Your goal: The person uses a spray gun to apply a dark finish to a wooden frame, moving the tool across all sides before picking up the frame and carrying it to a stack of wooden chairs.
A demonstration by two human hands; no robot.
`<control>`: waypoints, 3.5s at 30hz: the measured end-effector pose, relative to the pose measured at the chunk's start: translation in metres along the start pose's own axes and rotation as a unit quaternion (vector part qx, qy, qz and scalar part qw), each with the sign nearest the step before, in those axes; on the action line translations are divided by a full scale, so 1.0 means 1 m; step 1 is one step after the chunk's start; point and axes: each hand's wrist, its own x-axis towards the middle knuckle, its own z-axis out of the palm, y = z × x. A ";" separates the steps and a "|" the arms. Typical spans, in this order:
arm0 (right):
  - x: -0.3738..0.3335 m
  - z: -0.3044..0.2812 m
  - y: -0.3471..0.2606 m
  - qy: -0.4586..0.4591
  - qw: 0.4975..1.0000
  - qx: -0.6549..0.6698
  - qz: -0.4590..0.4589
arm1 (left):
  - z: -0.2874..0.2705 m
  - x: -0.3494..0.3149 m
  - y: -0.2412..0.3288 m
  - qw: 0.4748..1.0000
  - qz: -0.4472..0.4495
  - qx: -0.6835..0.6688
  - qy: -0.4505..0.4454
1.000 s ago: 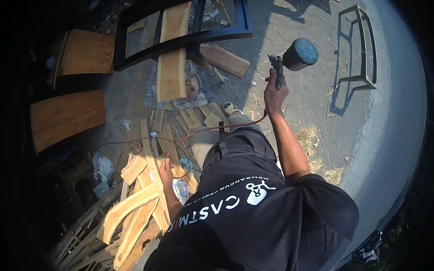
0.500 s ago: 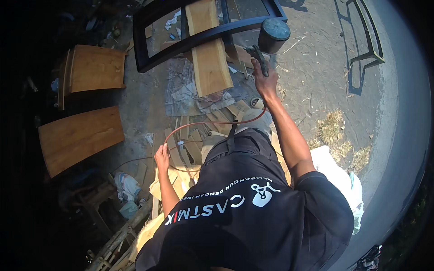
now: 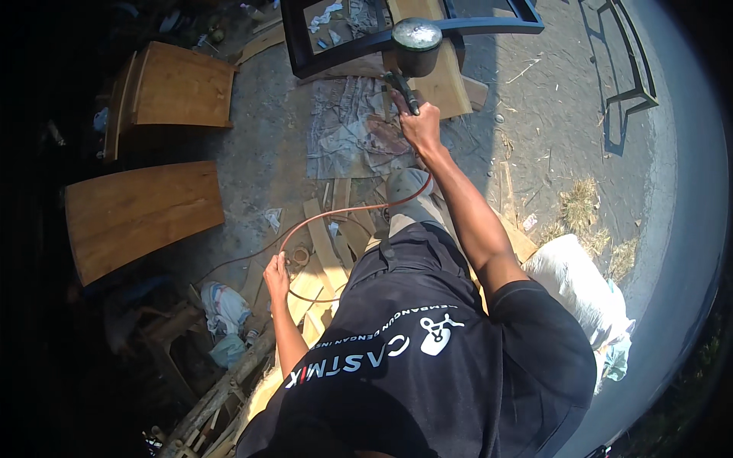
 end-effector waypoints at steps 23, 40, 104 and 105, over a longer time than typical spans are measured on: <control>0.018 0.107 -0.107 0.182 0.965 0.168 0.083 | -0.082 0.399 0.008 0.992 0.105 0.006 -0.063; 0.168 0.396 -0.250 0.080 0.987 0.142 0.002 | -0.123 0.719 -0.099 0.986 0.139 0.001 -0.097; 0.847 0.545 -0.237 0.669 0.712 0.009 0.214 | 0.188 1.378 0.835 0.574 0.534 0.232 -0.575; 0.853 0.542 -0.241 0.674 0.701 -0.004 0.235 | 0.194 1.390 0.843 0.563 0.539 0.238 -0.579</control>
